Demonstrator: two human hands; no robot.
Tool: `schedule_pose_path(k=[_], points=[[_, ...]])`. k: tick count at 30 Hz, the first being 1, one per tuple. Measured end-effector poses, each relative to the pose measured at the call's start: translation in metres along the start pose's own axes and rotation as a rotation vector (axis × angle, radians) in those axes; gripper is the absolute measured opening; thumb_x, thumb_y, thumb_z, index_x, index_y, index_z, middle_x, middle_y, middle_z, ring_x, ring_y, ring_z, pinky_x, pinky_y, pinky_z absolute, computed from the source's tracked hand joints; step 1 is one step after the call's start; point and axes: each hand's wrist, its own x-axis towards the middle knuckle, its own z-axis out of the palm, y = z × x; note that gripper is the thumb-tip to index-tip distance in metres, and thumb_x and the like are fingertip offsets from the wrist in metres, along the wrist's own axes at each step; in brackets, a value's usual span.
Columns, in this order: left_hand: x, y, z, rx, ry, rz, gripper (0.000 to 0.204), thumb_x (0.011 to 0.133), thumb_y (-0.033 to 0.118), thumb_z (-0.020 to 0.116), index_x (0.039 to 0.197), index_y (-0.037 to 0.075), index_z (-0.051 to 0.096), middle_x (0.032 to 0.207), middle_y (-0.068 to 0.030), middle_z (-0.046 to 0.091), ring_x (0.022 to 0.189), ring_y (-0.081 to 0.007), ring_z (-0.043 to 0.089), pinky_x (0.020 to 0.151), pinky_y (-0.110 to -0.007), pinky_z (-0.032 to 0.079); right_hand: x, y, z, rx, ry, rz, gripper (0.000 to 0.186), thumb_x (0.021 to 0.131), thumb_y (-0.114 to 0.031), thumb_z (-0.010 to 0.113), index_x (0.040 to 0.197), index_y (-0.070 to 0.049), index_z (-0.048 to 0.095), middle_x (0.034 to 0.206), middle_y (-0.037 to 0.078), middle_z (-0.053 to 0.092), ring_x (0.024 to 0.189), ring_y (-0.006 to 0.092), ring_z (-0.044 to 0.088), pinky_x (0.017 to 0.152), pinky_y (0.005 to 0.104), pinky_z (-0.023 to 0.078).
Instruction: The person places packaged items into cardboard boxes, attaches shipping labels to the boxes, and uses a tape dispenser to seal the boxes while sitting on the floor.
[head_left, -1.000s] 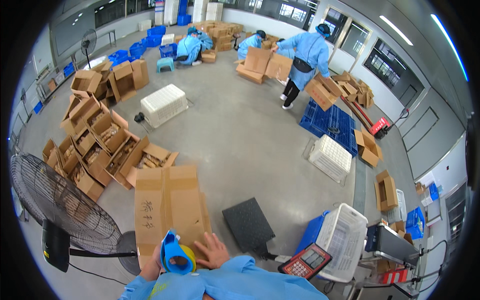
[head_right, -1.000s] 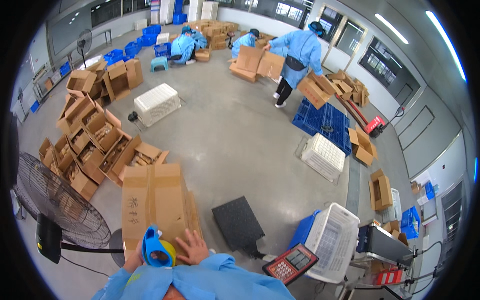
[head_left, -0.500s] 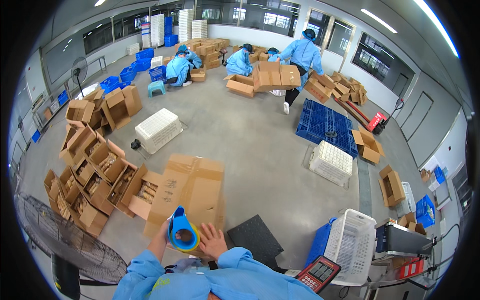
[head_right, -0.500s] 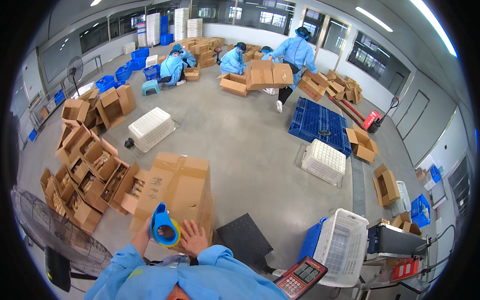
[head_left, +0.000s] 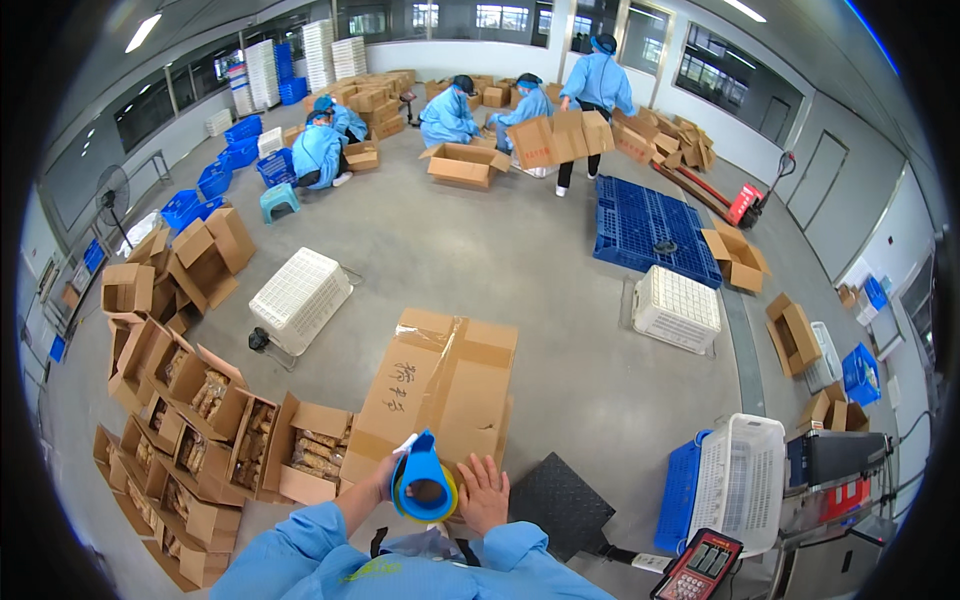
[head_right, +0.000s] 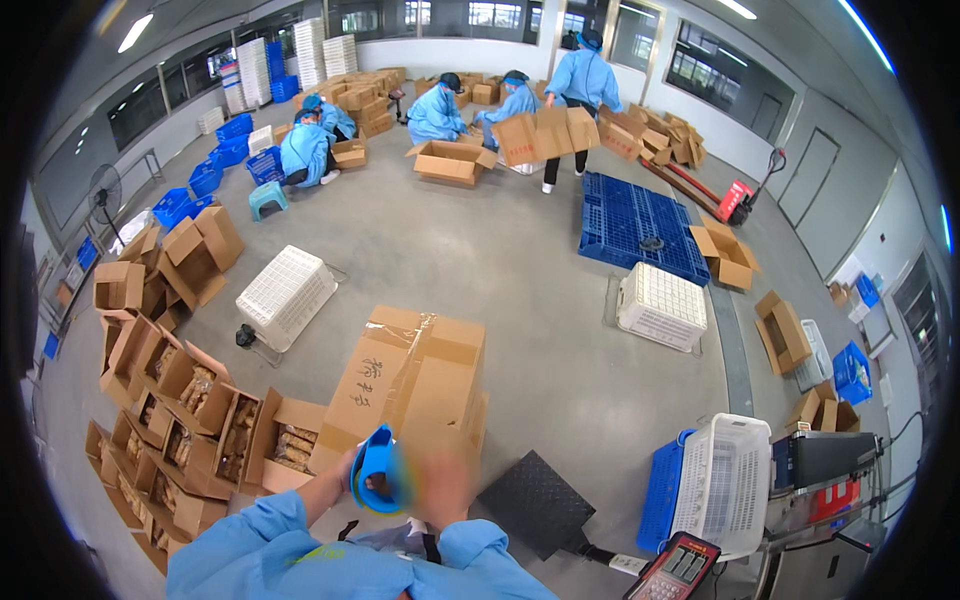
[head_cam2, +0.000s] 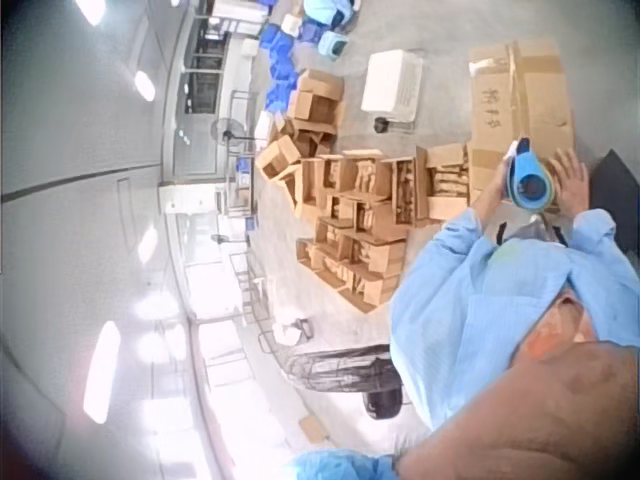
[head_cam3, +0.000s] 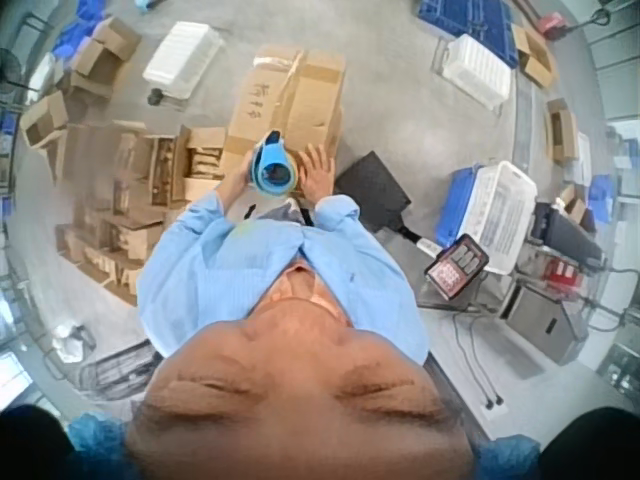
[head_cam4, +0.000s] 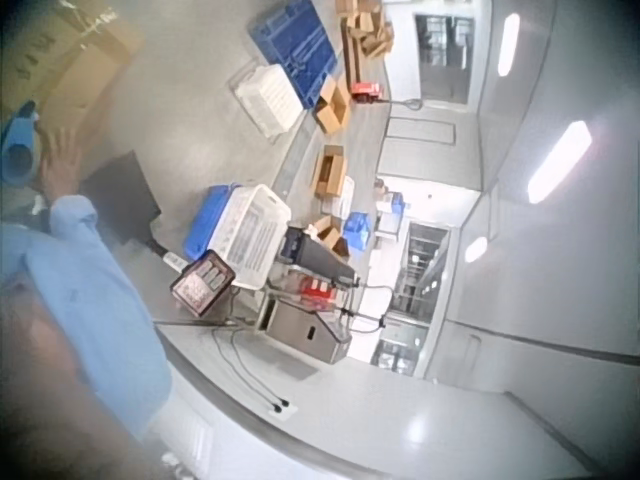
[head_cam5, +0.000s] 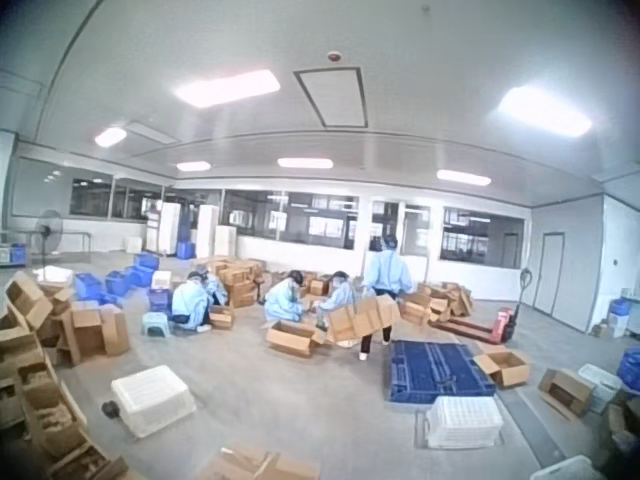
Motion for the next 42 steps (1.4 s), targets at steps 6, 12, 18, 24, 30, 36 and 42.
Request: schedule_pose_path(k=[6, 12, 18, 24, 30, 36, 42], points=[[0.012, 0.004, 0.018, -0.085, 0.060, -0.076, 0.045, 0.093, 0.043, 0.032, 0.106, 0.007, 0.056, 0.073, -0.0106, 0.063, 0.043, -0.0206, 0.054, 0.035, -0.028, 0.042, 0.017, -0.003, -0.002, -0.201, 0.165, -0.075, 0.027, 0.085, -0.020, 0.053, 0.111, -0.016, 0.056, 0.128, 0.006, 0.043, 0.128, 0.0258, 0.033, 0.104, 0.0514, 0.022], [0.037, -0.013, -0.018, -0.121, 0.041, 0.020, 0.044, 0.092, 0.046, 0.036, 0.108, 0.009, 0.055, 0.077, -0.0088, 0.063, 0.052, -0.0208, 0.057, 0.040, -0.031, 0.045, 0.063, -0.002, -0.010, -0.004, 0.270, -0.259, 0.021, 0.085, -0.016, 0.054, 0.104, -0.008, 0.056, 0.112, 0.012, 0.051, 0.115, 0.0280, 0.045, 0.097, 0.0445, 0.034], [0.045, 0.006, -0.013, -0.287, -0.145, 0.162, 0.038, 0.091, 0.043, 0.042, 0.079, 0.011, 0.059, 0.061, -0.0061, 0.057, 0.047, -0.0168, 0.053, 0.040, -0.028, 0.039, 0.103, 0.012, 0.006, 0.224, 0.255, -0.246, 0.026, 0.085, -0.012, 0.055, 0.110, -0.005, 0.055, 0.111, 0.013, 0.055, 0.106, 0.0282, 0.051, 0.091, 0.0398, 0.040], [0.055, 0.079, 0.047, -0.098, -0.024, 0.017, 0.042, 0.092, 0.044, 0.037, 0.071, 0.015, 0.059, 0.057, -0.0028, 0.056, 0.045, -0.0141, 0.049, 0.041, -0.024, 0.037, 0.151, 0.022, -0.002, 0.168, 0.257, -0.063, 0.030, 0.089, -0.019, 0.050, 0.115, -0.007, 0.054, 0.111, 0.014, 0.056, 0.104, 0.0281, 0.053, 0.089, 0.0378, 0.042], [0.088, 0.112, -0.015, -0.086, -0.516, 0.055, 0.039, 0.094, 0.042, 0.034, 0.088, 0.012, 0.059, 0.067, -0.0037, 0.060, 0.053, -0.0170, 0.056, 0.046, -0.027, 0.045, 0.186, -0.003, 0.029, 0.011, 0.213, 0.140, 0.034, 0.092, -0.027, 0.044, 0.119, -0.009, 0.053, 0.111, 0.013, 0.056, 0.104, 0.0279, 0.054, 0.089, 0.0373, 0.043], [0.095, 0.119, -0.028, -0.073, -0.339, -0.132, 0.038, 0.094, 0.042, 0.036, 0.099, 0.011, 0.059, 0.083, -0.0061, 0.063, 0.065, -0.0164, 0.059, 0.054, -0.027, 0.048, 0.201, 0.007, 0.035, -0.059, 0.186, -0.035, 0.032, 0.090, -0.026, 0.047, 0.117, -0.009, 0.054, 0.109, 0.013, 0.057, 0.101, 0.0271, 0.055, 0.085, 0.0375, 0.045], [0.089, 0.140, 0.001, -0.001, -0.215, -0.251, 0.039, 0.093, 0.041, 0.037, 0.107, 0.011, 0.058, 0.096, -0.0075, 0.064, 0.076, -0.0165, 0.061, 0.062, -0.030, 0.050, 0.212, 0.024, 0.059, -0.219, 0.296, -0.148, 0.031, 0.087, -0.024, 0.051, 0.114, -0.009, 0.055, 0.106, 0.012, 0.059, 0.098, 0.0264, 0.057, 0.082, 0.0377, 0.046]])
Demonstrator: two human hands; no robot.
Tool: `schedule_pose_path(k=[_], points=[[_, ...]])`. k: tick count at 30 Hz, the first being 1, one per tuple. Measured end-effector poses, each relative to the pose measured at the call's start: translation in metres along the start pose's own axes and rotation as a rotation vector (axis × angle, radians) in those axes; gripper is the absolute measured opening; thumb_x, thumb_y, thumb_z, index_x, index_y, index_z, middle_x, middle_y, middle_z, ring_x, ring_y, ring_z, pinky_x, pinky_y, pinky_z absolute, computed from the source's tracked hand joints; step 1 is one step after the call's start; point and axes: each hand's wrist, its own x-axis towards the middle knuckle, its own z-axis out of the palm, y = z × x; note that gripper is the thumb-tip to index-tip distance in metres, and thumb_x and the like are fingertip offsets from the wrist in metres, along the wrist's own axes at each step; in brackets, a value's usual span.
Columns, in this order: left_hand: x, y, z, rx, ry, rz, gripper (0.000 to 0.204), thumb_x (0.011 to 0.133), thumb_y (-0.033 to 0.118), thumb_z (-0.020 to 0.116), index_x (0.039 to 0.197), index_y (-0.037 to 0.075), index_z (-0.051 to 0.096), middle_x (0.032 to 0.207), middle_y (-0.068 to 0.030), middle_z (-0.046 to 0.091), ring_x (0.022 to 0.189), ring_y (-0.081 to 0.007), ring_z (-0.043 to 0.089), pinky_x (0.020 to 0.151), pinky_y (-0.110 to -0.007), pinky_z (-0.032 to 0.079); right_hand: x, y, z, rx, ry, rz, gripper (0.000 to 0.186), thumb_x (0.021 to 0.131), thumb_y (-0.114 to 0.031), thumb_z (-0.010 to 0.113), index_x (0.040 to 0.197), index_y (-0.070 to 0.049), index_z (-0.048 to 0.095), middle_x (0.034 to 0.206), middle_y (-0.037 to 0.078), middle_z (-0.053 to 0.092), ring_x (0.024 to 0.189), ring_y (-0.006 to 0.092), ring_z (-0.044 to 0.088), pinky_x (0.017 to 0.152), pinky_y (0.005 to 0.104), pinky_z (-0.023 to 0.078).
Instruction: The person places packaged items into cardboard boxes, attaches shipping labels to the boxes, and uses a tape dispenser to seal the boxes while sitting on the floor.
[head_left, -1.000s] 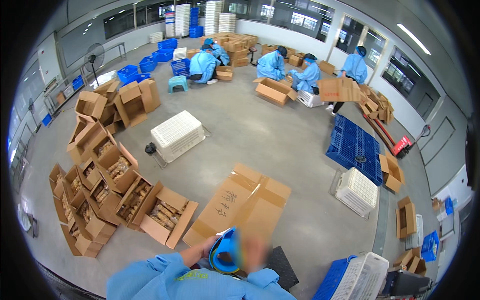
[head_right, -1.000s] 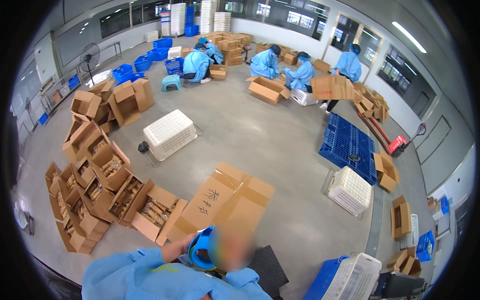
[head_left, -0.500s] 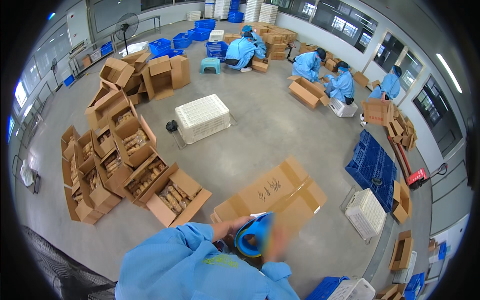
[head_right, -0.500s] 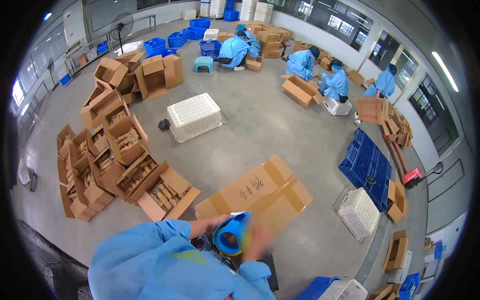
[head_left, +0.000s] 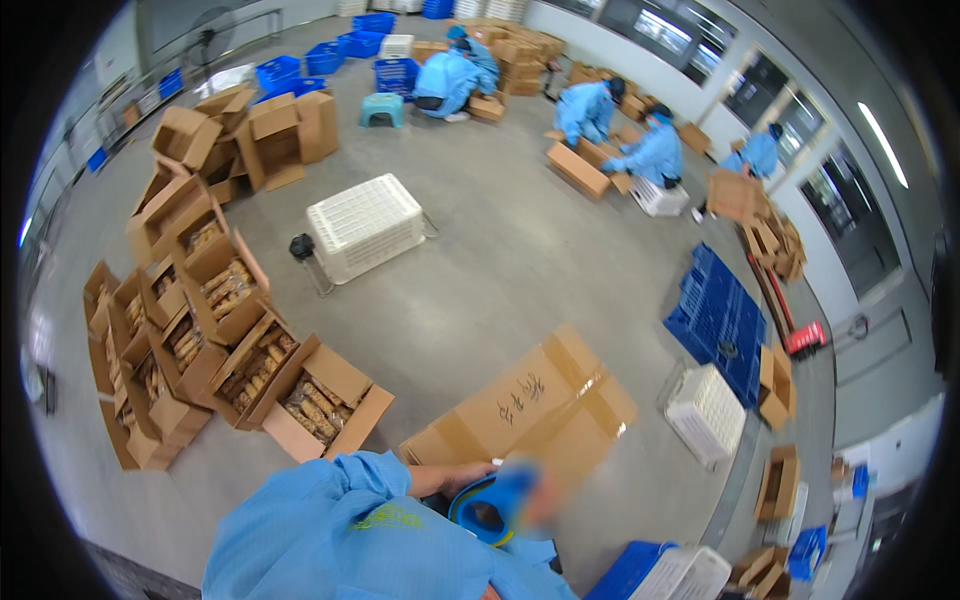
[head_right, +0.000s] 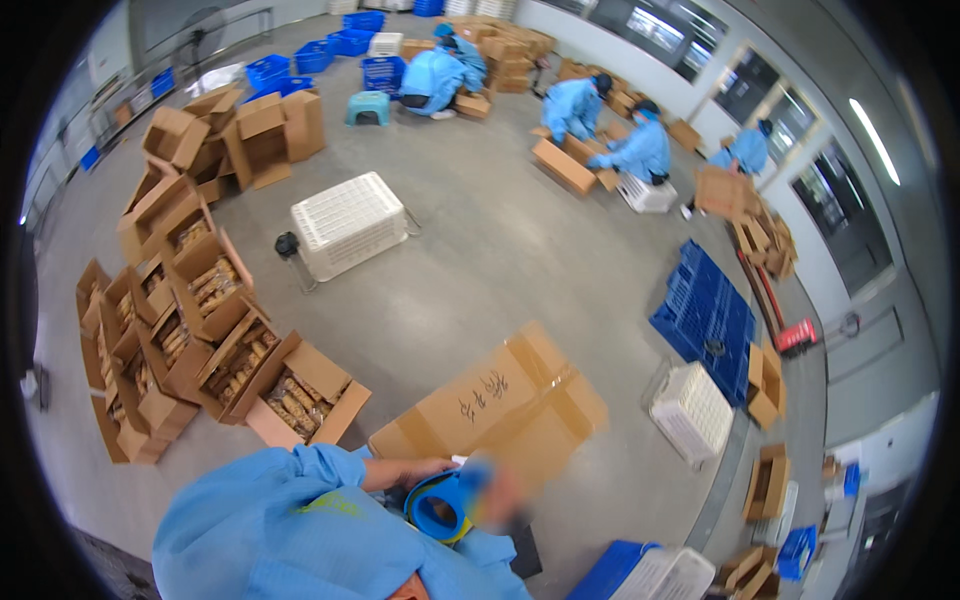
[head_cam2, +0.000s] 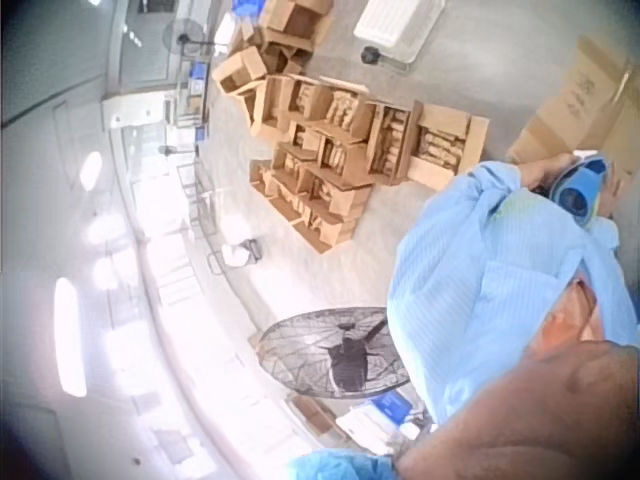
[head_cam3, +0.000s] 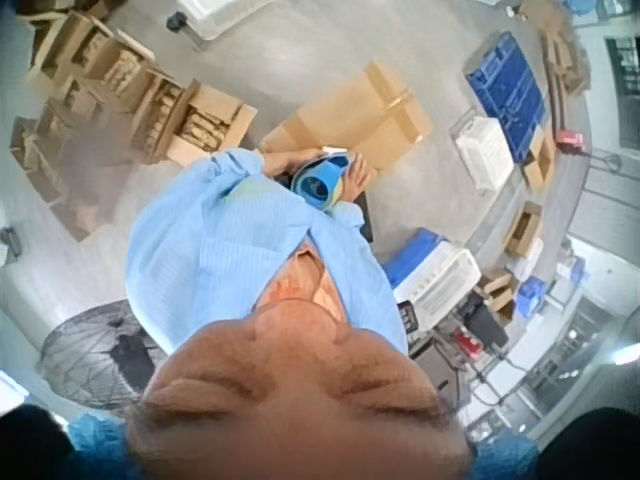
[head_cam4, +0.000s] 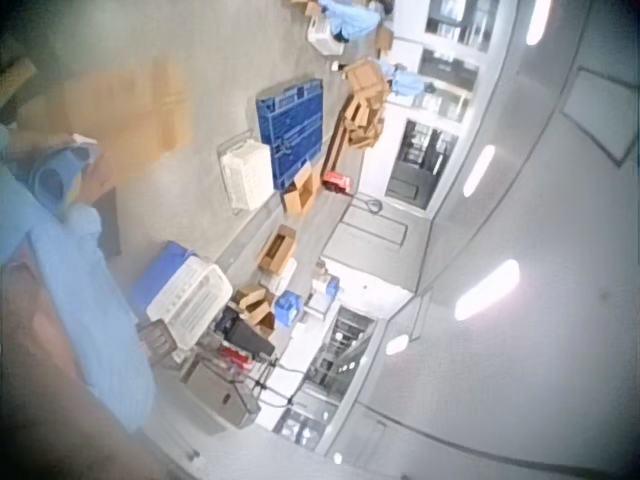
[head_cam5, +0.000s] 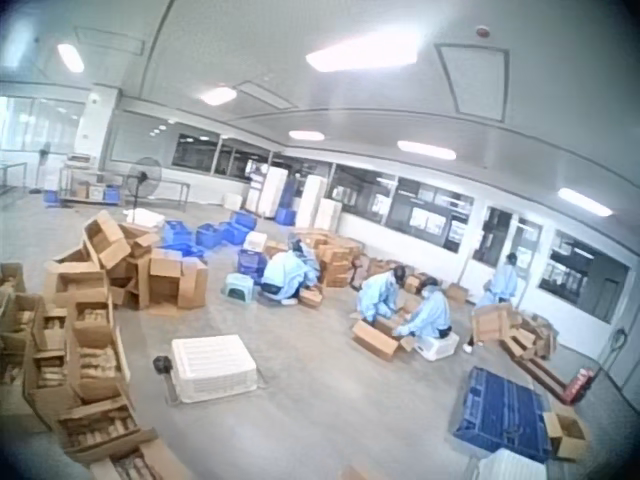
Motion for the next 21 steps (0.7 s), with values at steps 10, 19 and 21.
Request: schedule_pose_path(k=[10, 19, 21], points=[[-0.010, 0.053, -0.015, -0.278, 0.013, 0.270, 0.047, 0.091, 0.049, 0.036, 0.094, 0.010, 0.062, 0.069, -0.0054, 0.063, 0.054, -0.0189, 0.057, 0.055, -0.030, 0.046, 0.127, 0.148, 0.031, -0.309, -0.028, 0.154, 0.029, 0.087, -0.021, 0.050, 0.112, -0.008, 0.055, 0.109, 0.014, 0.056, 0.104, 0.0278, 0.051, 0.090, 0.0414, 0.041], [0.046, 0.136, -0.046, -0.399, -0.074, 0.384, 0.050, 0.091, 0.052, 0.034, 0.094, 0.010, 0.063, 0.067, -0.0059, 0.062, 0.052, -0.0192, 0.055, 0.054, -0.031, 0.044, 0.245, 0.225, 0.024, -0.309, 0.331, 0.391, 0.030, 0.089, -0.023, 0.048, 0.117, -0.014, 0.053, 0.127, 0.010, 0.048, 0.120, 0.0271, 0.042, 0.100, 0.0469, 0.032], [0.056, 0.161, -0.040, -0.418, -0.080, 0.412, 0.051, 0.091, 0.053, 0.034, 0.094, 0.010, 0.063, 0.067, -0.0060, 0.061, 0.052, -0.0192, 0.055, 0.054, -0.031, 0.044, 0.245, 0.223, 0.016, -0.249, 0.280, 0.394, 0.030, 0.089, -0.024, 0.049, 0.118, -0.017, 0.053, 0.130, 0.009, 0.045, 0.124, 0.0263, 0.038, 0.103, 0.0492, 0.027]])
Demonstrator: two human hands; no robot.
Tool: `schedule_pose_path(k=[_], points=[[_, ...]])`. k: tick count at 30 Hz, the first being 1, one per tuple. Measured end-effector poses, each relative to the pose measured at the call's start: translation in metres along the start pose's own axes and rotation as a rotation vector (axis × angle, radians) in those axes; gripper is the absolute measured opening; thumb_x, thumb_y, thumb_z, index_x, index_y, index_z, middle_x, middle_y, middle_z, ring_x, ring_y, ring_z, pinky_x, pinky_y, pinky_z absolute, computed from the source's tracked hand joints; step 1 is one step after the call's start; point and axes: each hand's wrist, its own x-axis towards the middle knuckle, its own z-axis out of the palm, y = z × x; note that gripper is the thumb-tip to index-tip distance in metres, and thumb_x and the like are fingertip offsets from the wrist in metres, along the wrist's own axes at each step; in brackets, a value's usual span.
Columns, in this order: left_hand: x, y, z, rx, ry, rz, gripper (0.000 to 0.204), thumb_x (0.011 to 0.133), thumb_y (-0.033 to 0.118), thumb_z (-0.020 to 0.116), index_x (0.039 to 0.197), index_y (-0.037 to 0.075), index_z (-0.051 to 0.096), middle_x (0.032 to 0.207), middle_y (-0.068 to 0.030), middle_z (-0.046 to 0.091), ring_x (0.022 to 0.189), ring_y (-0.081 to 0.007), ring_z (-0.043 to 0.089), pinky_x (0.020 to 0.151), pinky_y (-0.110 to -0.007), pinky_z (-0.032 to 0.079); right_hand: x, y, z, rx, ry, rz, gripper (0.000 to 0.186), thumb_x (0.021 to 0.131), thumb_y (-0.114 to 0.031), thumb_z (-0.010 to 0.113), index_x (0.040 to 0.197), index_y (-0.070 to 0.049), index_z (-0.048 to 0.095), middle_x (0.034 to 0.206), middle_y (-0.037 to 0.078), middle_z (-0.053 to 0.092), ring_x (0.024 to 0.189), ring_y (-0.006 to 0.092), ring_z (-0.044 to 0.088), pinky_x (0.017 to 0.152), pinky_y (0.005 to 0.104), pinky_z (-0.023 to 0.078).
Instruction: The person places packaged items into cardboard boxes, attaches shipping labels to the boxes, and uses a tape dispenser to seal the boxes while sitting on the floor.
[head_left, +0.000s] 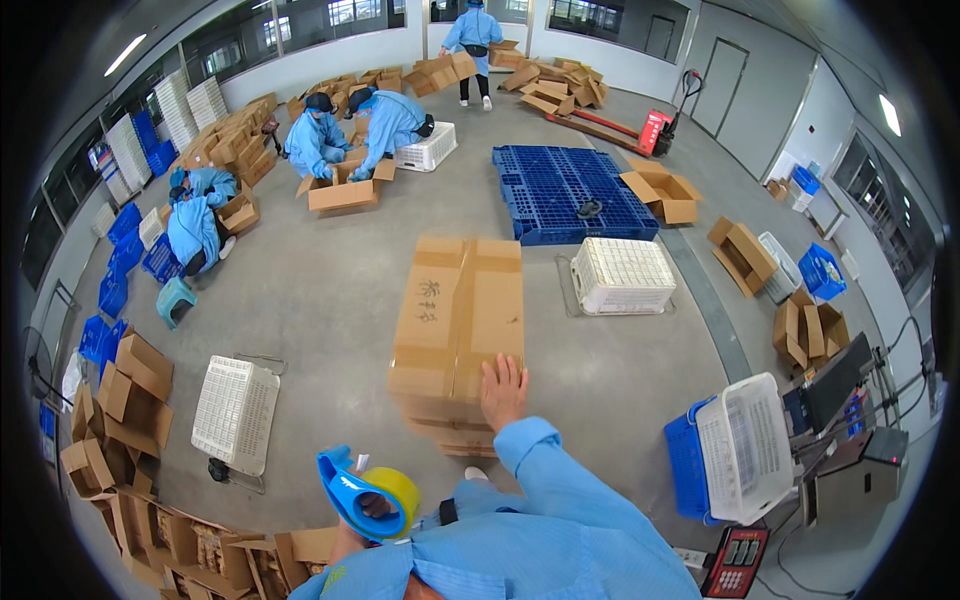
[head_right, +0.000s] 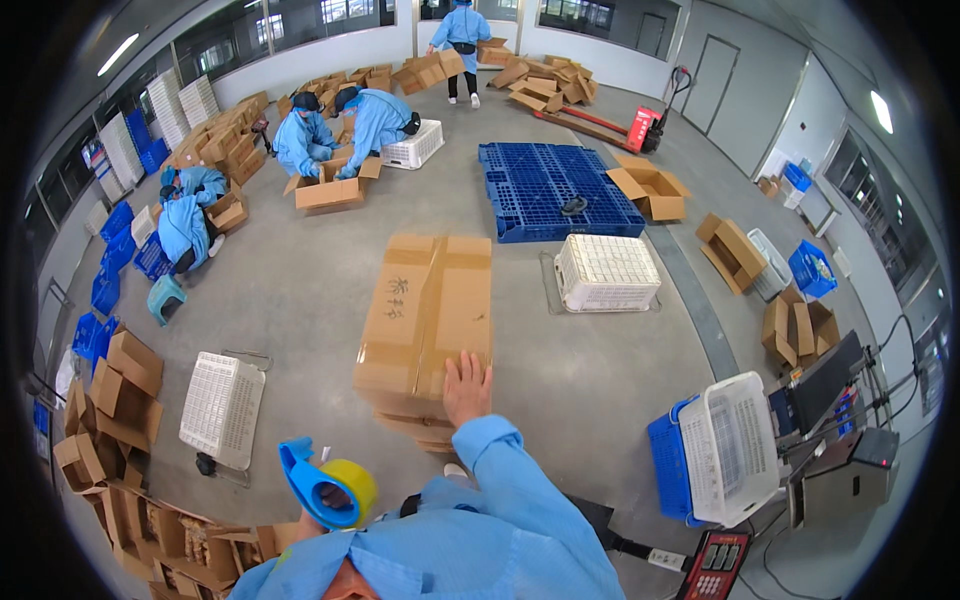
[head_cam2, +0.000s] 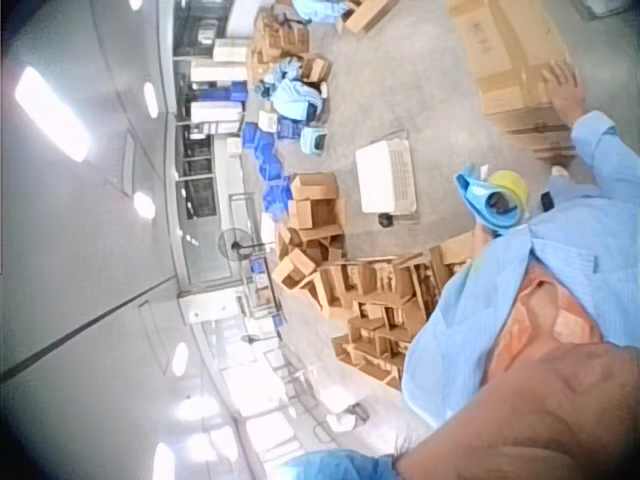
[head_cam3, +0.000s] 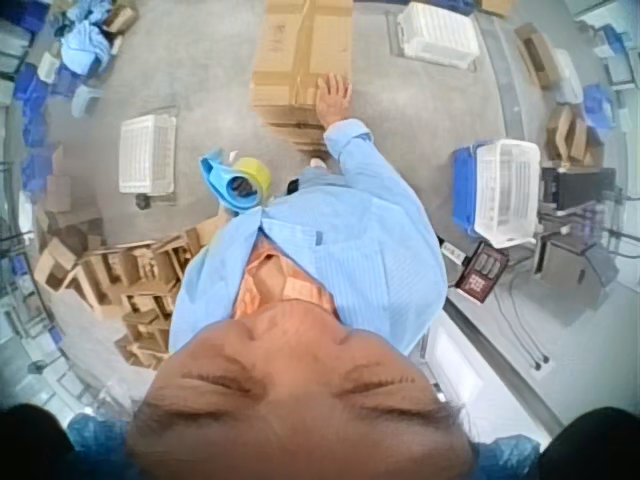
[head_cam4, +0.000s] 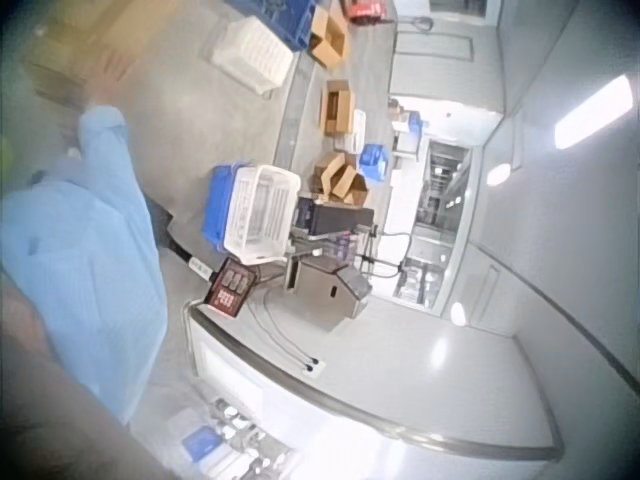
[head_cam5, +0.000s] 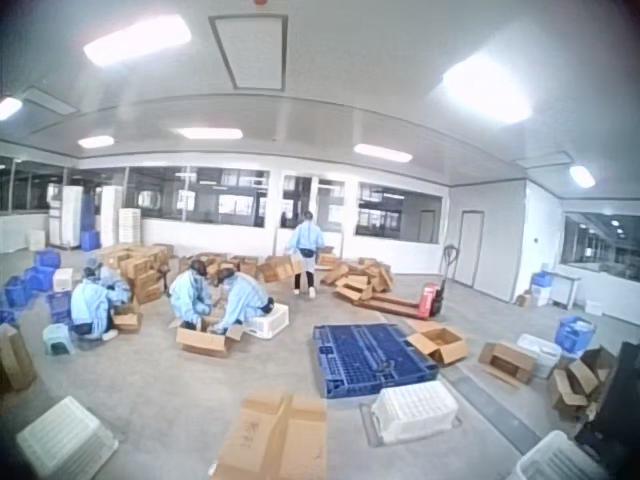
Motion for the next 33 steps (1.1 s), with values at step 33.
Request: schedule_pose_path(k=[33], points=[[0.112, 0.289, 0.016, -0.263, -0.269, 0.287, 0.059, 0.085, 0.063, 0.034, 0.082, 0.011, 0.061, 0.060, -0.0067, 0.056, 0.048, -0.0206, 0.049, 0.047, -0.032, 0.038, 0.163, -0.065, 0.179, -0.117, -0.043, -0.440, 0.033, 0.086, -0.029, 0.052, 0.115, -0.012, 0.055, 0.111, 0.012, 0.055, 0.105, 0.0282, 0.052, 0.086, 0.0449, 0.042]])
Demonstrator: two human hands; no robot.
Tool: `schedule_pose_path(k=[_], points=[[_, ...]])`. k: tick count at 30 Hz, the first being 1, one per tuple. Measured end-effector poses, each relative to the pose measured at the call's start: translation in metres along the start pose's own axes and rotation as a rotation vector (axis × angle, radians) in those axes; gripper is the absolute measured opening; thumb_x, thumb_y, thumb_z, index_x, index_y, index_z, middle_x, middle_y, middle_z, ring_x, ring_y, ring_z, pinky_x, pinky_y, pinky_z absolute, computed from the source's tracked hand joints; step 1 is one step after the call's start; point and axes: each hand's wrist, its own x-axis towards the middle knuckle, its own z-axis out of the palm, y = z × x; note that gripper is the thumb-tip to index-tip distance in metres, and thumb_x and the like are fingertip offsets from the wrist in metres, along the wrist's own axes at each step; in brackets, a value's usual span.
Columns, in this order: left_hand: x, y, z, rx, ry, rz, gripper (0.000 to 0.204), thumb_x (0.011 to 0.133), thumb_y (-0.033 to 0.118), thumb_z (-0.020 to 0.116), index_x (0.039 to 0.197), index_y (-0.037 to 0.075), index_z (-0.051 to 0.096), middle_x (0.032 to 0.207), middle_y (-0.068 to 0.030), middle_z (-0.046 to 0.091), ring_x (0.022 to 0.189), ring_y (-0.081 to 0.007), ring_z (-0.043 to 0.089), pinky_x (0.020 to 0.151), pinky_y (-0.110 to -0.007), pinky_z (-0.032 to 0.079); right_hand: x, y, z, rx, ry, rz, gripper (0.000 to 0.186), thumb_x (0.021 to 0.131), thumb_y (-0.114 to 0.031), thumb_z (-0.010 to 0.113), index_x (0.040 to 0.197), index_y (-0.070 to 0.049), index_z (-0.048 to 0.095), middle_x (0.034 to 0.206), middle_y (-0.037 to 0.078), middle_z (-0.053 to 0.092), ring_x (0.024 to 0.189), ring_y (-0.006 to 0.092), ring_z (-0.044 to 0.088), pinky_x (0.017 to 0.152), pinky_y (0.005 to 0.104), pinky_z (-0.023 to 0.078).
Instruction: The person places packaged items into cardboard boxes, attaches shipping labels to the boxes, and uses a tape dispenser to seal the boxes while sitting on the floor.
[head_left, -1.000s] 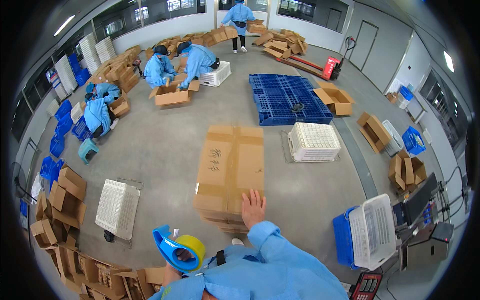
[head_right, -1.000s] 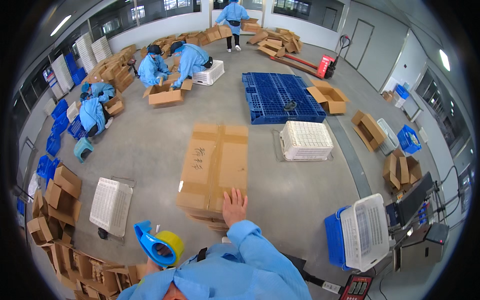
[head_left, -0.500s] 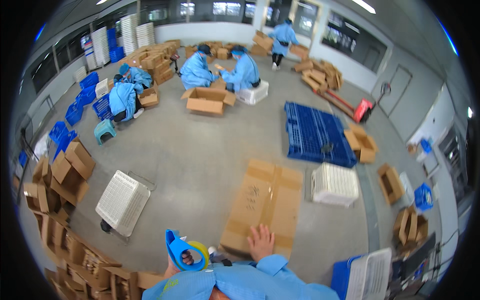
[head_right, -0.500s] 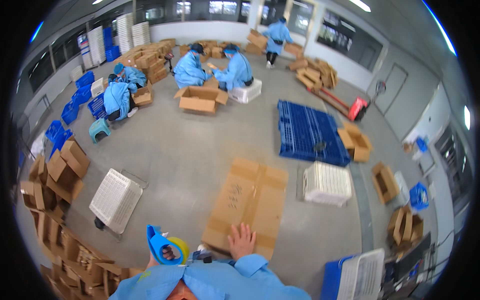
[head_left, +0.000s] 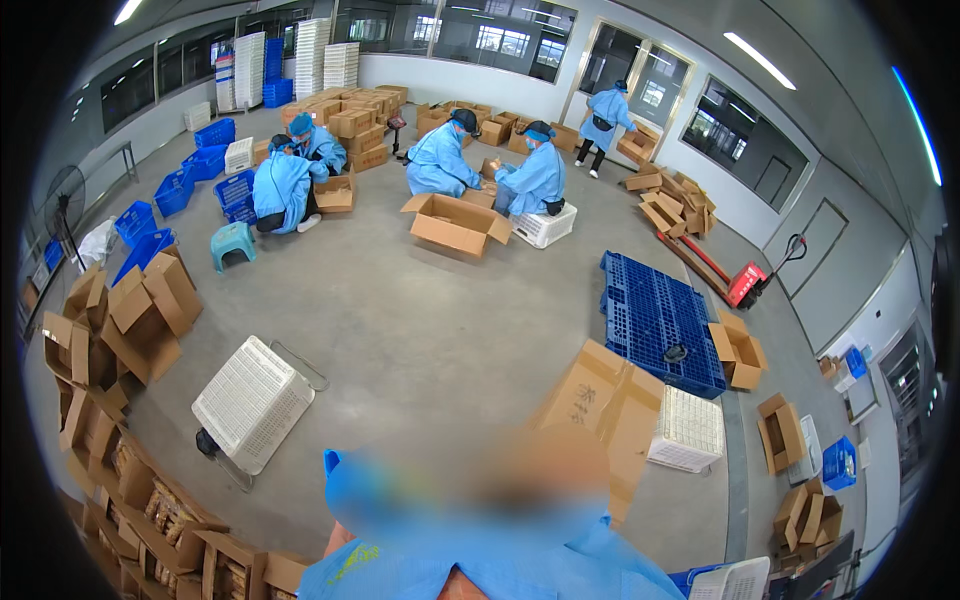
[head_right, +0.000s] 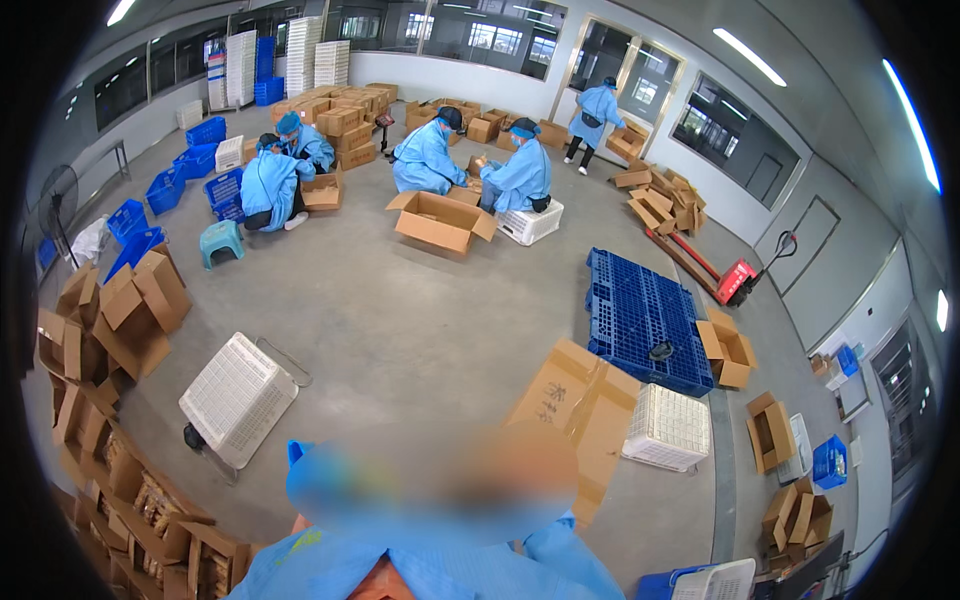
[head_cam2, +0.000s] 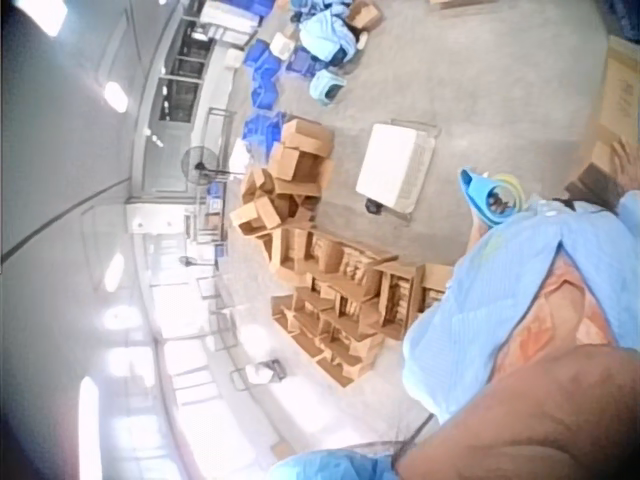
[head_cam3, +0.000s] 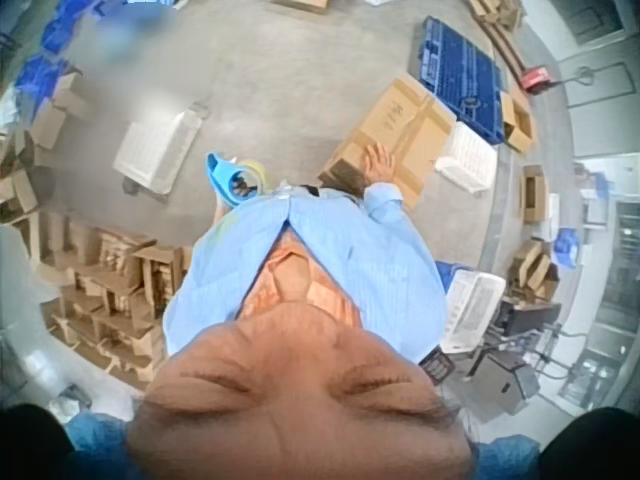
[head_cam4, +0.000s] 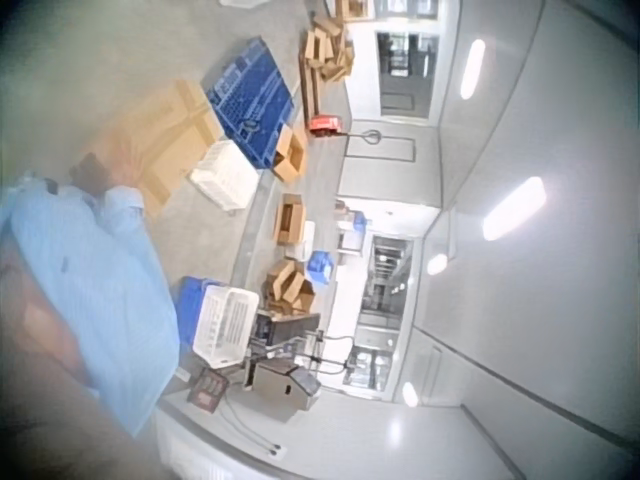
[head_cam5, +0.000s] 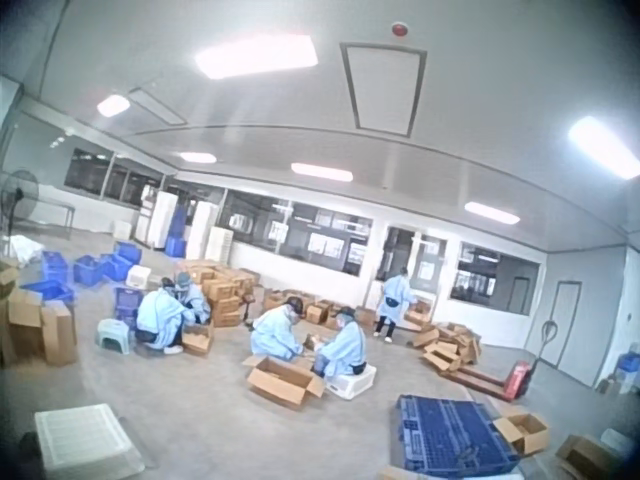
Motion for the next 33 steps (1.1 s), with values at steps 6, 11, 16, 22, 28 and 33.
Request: schedule_pose_path(k=[6, 11, 16, 22, 28, 33], points=[[-0.007, 0.040, -0.001, 0.028, 0.129, 0.095, 0.056, 0.085, 0.061, 0.035, 0.083, 0.011, 0.061, 0.060, -0.0062, 0.055, 0.048, -0.0199, 0.049, 0.047, -0.032, 0.038, 0.076, 0.028, 0.004, 0.064, -0.049, 0.201, 0.039, 0.087, -0.033, 0.050, 0.123, -0.021, 0.051, 0.130, 0.005, 0.047, 0.124, 0.0240, 0.040, 0.103, 0.0466, 0.028], [0.016, 0.055, 0.007, 0.045, 0.200, 0.110, 0.054, 0.086, 0.059, 0.036, 0.084, 0.011, 0.061, 0.060, -0.0058, 0.055, 0.049, -0.0192, 0.048, 0.047, -0.032, 0.038, 0.112, 0.069, 0.045, 0.011, 0.015, 0.405, 0.035, 0.086, -0.031, 0.050, 0.121, -0.024, 0.052, 0.128, 0.004, 0.048, 0.122, 0.0240, 0.042, 0.101, 0.0472, 0.030], [0.050, 0.065, 0.016, 0.087, 0.324, 0.139, 0.052, 0.086, 0.058, 0.037, 0.085, 0.012, 0.061, 0.060, -0.0054, 0.054, 0.049, -0.0186, 0.048, 0.047, -0.031, 0.038, 0.144, 0.042, 0.047, 0.055, 0.040, 0.399, 0.028, 0.084, -0.023, 0.053, 0.111, -0.021, 0.057, 0.121, 0.004, 0.051, 0.119, 0.0245, 0.044, 0.099, 0.0472, 0.032], [0.141, 0.065, 0.042, 0.116, 0.416, 0.092, 0.049, 0.087, 0.056, 0.039, 0.086, 0.012, 0.061, 0.060, -0.0049, 0.053, 0.049, -0.0179, 0.047, 0.047, -0.031, 0.038, 0.161, 0.046, 0.038, 0.092, 0.007, 0.448, 0.020, 0.080, -0.020, 0.056, 0.100, -0.019, 0.063, 0.109, 0.005, 0.056, 0.107, 0.0263, 0.050, 0.094, 0.0463, 0.036], [0.198, 0.086, 0.075, 0.128, 0.434, 0.168, 0.047, 0.087, 0.054, 0.040, 0.088, 0.012, 0.061, 0.060, -0.0044, 0.052, 0.050, -0.0171, 0.047, 0.047, -0.030, 0.038, 0.277, 0.045, 0.047, 0.462, -0.262, 0.311, 0.019, 0.085, -0.020, 0.052, 0.098, -0.012, 0.063, 0.099, 0.010, 0.061, 0.096, 0.0286, 0.055, 0.085, 0.0419, 0.042], [0.241, 0.095, 0.090, 0.121, 0.386, 0.228, 0.044, 0.087, 0.052, 0.041, 0.089, 0.013, 0.061, 0.060, -0.0040, 0.052, 0.050, -0.0165, 0.046, 0.048, -0.030, 0.037, 0.445, -0.025, -0.019, 1.183, -0.182, 0.137, 0.020, 0.091, -0.017, 0.049, 0.100, -0.005, 0.062, 0.098, 0.011, 0.063, 0.090, 0.0242, 0.060, 0.078, 0.0322, 0.047]])
